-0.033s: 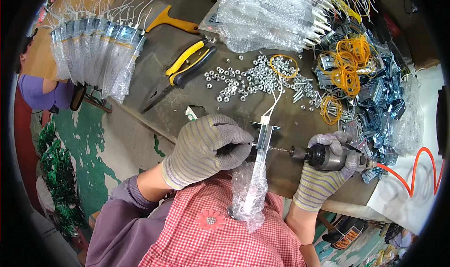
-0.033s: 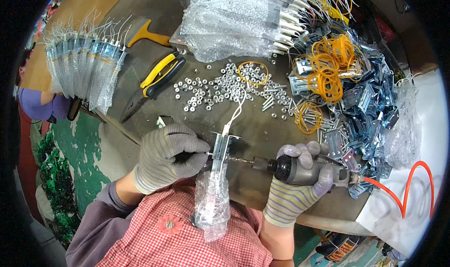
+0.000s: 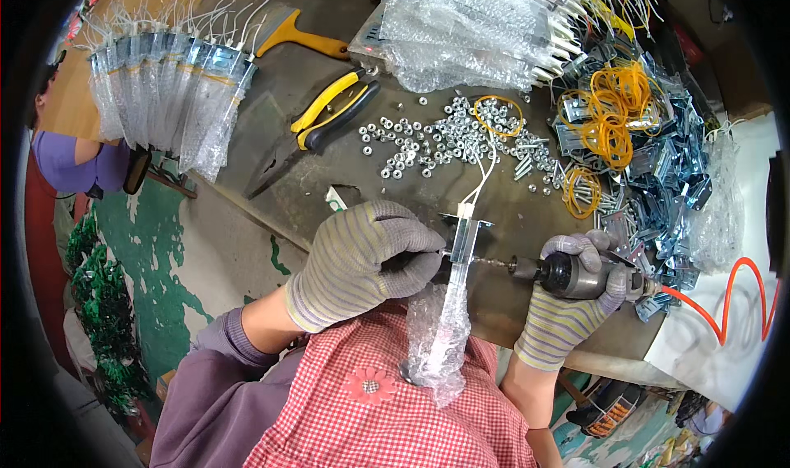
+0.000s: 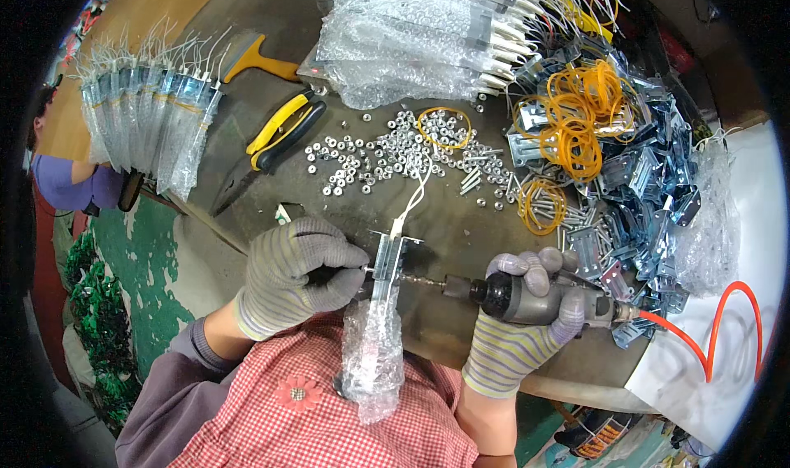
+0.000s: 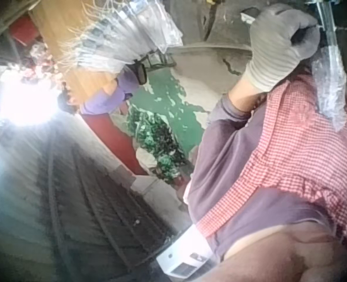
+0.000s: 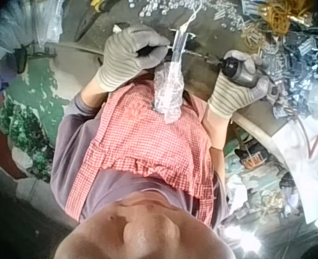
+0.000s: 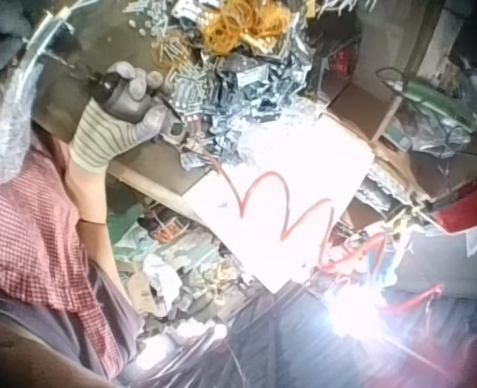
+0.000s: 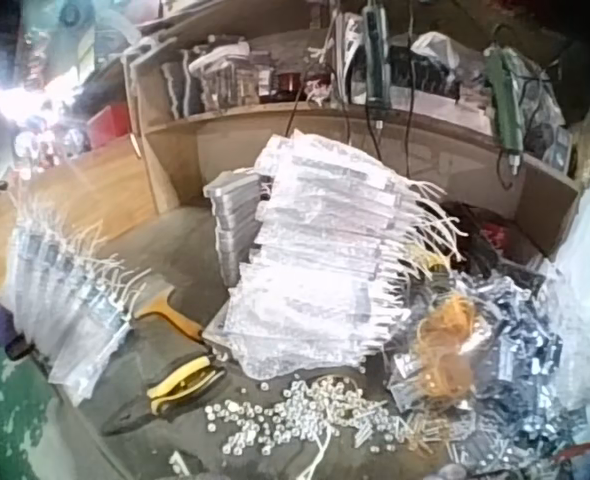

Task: Assembling metal brackets onto electrical components using a pneumatic screwdriver at a workbench.

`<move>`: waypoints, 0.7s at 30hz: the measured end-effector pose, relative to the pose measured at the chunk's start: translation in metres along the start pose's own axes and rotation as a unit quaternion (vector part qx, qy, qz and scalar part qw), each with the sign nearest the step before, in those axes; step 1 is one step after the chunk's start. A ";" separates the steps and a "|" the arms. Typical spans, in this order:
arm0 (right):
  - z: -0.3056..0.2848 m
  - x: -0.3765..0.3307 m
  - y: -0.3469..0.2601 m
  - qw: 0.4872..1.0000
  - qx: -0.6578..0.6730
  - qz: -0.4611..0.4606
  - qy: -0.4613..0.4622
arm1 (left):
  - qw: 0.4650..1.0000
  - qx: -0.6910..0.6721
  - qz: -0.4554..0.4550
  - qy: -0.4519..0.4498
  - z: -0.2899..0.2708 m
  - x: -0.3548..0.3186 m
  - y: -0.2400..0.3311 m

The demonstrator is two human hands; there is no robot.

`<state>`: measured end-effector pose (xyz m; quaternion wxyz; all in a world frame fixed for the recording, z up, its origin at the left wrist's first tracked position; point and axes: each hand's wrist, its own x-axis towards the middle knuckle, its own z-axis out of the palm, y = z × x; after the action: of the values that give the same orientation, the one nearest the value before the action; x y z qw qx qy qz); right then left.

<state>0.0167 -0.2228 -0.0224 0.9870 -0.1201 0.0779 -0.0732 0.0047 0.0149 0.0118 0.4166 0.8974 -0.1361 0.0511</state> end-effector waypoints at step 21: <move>-0.002 -0.001 0.001 0.999 -0.028 -0.001 -0.047 | 0.985 0.149 0.032 -0.083 0.002 0.014 0.022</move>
<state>0.0156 -0.2226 -0.0247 0.9858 -0.1506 0.0334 -0.0663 0.0116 -0.0027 0.0299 0.2637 0.9457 -0.1897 0.0096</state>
